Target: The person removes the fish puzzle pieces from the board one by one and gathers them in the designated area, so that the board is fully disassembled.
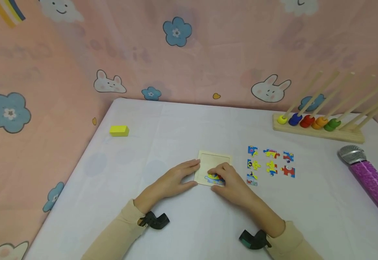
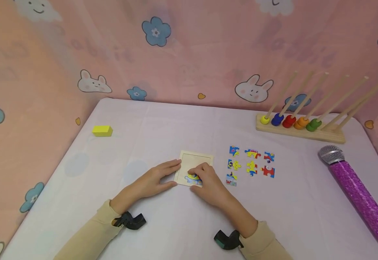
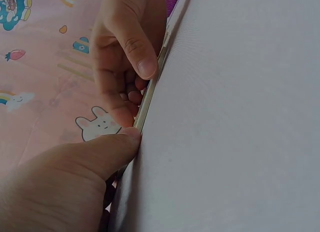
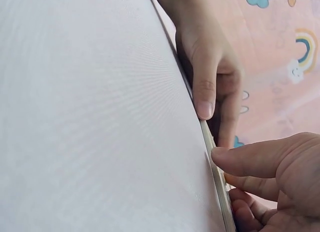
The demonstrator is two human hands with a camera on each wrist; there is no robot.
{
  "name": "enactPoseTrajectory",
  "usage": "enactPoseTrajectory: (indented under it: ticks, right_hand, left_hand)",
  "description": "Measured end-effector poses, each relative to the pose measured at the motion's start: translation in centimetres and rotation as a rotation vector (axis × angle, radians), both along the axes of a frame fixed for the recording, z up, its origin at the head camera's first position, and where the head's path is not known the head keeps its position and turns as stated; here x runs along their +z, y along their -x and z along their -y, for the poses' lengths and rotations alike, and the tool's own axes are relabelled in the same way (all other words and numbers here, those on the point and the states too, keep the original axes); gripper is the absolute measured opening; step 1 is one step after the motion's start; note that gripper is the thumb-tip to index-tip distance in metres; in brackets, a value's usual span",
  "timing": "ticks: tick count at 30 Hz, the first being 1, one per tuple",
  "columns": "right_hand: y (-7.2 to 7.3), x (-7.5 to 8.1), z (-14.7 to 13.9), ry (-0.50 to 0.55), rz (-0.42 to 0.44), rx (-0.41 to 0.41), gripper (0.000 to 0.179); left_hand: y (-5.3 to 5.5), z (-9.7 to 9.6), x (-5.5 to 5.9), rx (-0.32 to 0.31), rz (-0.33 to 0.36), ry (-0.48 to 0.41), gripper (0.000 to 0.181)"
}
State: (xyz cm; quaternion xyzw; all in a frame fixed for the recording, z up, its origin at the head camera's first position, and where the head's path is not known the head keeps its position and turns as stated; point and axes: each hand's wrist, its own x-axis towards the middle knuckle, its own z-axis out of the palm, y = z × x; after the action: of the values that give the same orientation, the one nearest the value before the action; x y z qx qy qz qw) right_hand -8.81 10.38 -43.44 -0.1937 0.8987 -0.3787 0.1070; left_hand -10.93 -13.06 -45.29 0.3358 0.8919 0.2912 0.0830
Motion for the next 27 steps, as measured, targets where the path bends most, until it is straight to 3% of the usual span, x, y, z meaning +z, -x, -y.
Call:
enactPoseTrajectory:
  ticks: [15,27]
  right_hand:
    - [0.0,-0.36,-0.15,0.065,0.009,-0.006,0.038]
    - [-0.42,-0.01,0.04,0.025,-0.026,-0.056,0.04]
  left_hand:
    - [-0.06,-0.05,0.28,0.005,0.008,-0.002,0.058]
    - [-0.1,-0.09,0.16,-0.001,0.006,-0.008,0.058]
